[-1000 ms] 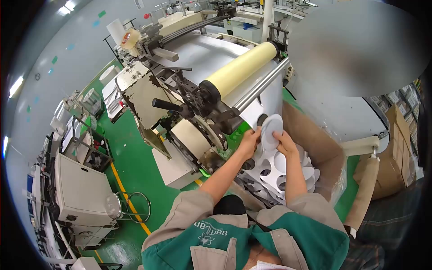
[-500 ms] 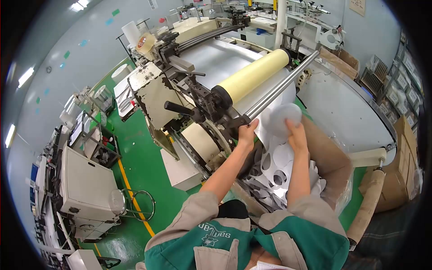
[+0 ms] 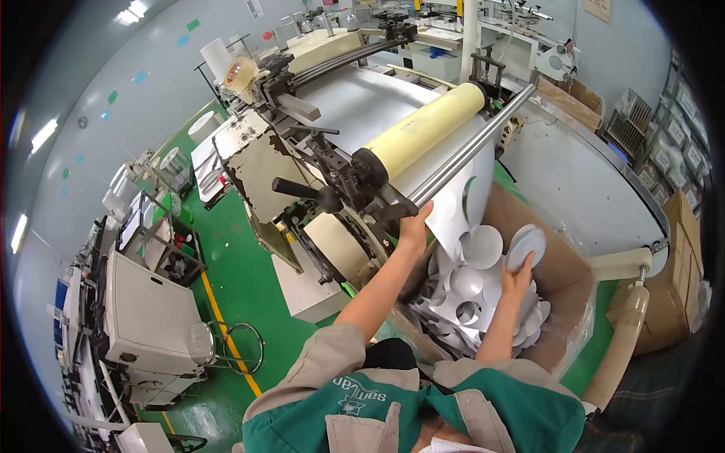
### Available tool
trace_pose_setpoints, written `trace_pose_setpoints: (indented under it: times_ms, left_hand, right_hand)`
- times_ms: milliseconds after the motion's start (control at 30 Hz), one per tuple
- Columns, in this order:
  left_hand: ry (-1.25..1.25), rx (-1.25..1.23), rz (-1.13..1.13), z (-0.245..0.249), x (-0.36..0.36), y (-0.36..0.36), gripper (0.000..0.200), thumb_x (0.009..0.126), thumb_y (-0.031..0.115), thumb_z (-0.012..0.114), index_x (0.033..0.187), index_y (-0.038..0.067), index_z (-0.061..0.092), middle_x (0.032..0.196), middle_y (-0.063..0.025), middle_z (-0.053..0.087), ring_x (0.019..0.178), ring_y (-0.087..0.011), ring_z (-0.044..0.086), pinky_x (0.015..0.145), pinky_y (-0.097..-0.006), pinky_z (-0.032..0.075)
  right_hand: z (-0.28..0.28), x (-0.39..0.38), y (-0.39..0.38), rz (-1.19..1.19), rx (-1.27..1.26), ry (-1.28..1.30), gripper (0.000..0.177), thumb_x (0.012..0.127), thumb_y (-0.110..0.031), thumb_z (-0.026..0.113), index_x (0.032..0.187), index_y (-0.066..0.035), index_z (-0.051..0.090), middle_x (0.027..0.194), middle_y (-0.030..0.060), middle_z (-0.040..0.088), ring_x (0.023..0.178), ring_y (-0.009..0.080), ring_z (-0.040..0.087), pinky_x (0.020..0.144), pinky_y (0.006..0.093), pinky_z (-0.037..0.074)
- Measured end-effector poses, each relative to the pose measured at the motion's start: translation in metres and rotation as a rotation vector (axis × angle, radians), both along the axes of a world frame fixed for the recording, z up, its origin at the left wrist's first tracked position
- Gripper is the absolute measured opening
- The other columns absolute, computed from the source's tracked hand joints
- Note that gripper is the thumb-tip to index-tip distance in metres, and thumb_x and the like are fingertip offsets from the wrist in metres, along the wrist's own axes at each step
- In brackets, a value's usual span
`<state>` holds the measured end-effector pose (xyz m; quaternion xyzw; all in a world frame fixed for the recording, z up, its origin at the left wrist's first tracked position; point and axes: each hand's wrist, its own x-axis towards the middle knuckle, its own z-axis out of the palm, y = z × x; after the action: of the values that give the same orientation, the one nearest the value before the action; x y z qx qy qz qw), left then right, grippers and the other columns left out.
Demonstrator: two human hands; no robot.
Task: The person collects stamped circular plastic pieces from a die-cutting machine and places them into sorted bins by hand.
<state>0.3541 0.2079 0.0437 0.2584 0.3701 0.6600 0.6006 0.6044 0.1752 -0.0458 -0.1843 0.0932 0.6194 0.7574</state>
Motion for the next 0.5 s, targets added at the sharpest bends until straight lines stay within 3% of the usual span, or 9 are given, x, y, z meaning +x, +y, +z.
trace_pose_setpoints:
  times_ms: [67,167,200,267,367,467,500]
  left_hand:
    - [0.064,-0.008,0.103,-0.004,0.006,0.001,0.024,0.078,0.015,0.063,0.098,0.002,0.056,0.090,-0.0029,0.058,0.074,-0.0105,0.055,0.060,-0.0243,0.042]
    - [0.127,-0.090,-0.001,-0.021,-0.003,0.003,0.025,0.079,0.016,0.063,0.096,0.000,0.056,0.087,-0.0029,0.058,0.069,-0.0109,0.055,0.055,-0.0233,0.042]
    - [0.071,-0.032,-0.055,-0.012,-0.001,-0.004,0.029,0.082,0.013,0.058,0.104,-0.004,0.049,0.097,-0.0091,0.058,0.084,-0.0188,0.058,0.070,-0.0290,0.048]
    - [-0.001,0.007,-0.104,-0.002,0.003,-0.010,0.029,0.085,0.014,0.052,0.107,-0.003,0.046,0.102,-0.0096,0.056,0.091,-0.0195,0.056,0.076,-0.0323,0.046]
    - [-0.049,-0.043,-0.128,0.007,0.002,-0.017,0.031,0.086,0.019,0.048,0.110,-0.001,0.045,0.105,-0.0092,0.055,0.096,-0.0198,0.054,0.081,-0.0341,0.043]
    - [-0.050,-0.061,-0.197,-0.007,-0.004,-0.010,0.036,0.086,0.027,0.050,0.112,0.003,0.045,0.105,-0.0089,0.056,0.094,-0.0194,0.055,0.080,-0.0341,0.043]
    - [-0.001,-0.069,-0.224,-0.011,-0.005,-0.008,0.035,0.086,0.028,0.051,0.111,0.005,0.047,0.104,-0.0087,0.057,0.092,-0.0186,0.056,0.077,-0.0328,0.045]
  right_hand:
    - [0.012,-0.001,0.021,0.025,0.191,-0.062,0.045,0.082,-0.023,0.060,0.120,-0.005,0.043,0.117,0.0058,0.051,0.109,0.0231,0.047,0.094,0.0384,0.039]
    - [0.080,-0.044,0.042,0.342,0.382,-0.645,0.043,0.080,-0.014,0.062,0.115,0.004,0.045,0.110,0.0120,0.053,0.099,0.0220,0.054,0.086,0.0358,0.045]
    - [0.098,-0.060,0.047,0.410,0.359,-0.819,0.043,0.078,-0.013,0.063,0.114,0.004,0.047,0.108,0.0118,0.055,0.096,0.0210,0.055,0.084,0.0335,0.045]
    - [0.110,-0.081,0.067,0.655,0.342,-1.073,0.044,0.076,-0.012,0.066,0.111,0.007,0.047,0.104,0.0129,0.057,0.092,0.0196,0.057,0.082,0.0328,0.047]
    - [0.092,-0.090,0.086,0.820,0.353,-0.942,0.044,0.074,-0.013,0.068,0.109,0.007,0.049,0.102,0.0122,0.058,0.089,0.0180,0.058,0.081,0.0317,0.047]
    - [0.077,-0.077,0.069,0.741,0.459,-0.941,0.044,0.075,-0.015,0.068,0.110,0.004,0.049,0.106,0.0114,0.056,0.097,0.0186,0.055,0.087,0.0331,0.044]
    - [0.057,-0.070,0.061,0.642,0.436,-0.782,0.043,0.075,-0.016,0.068,0.110,0.002,0.050,0.106,0.0104,0.056,0.099,0.0189,0.054,0.088,0.0340,0.043]
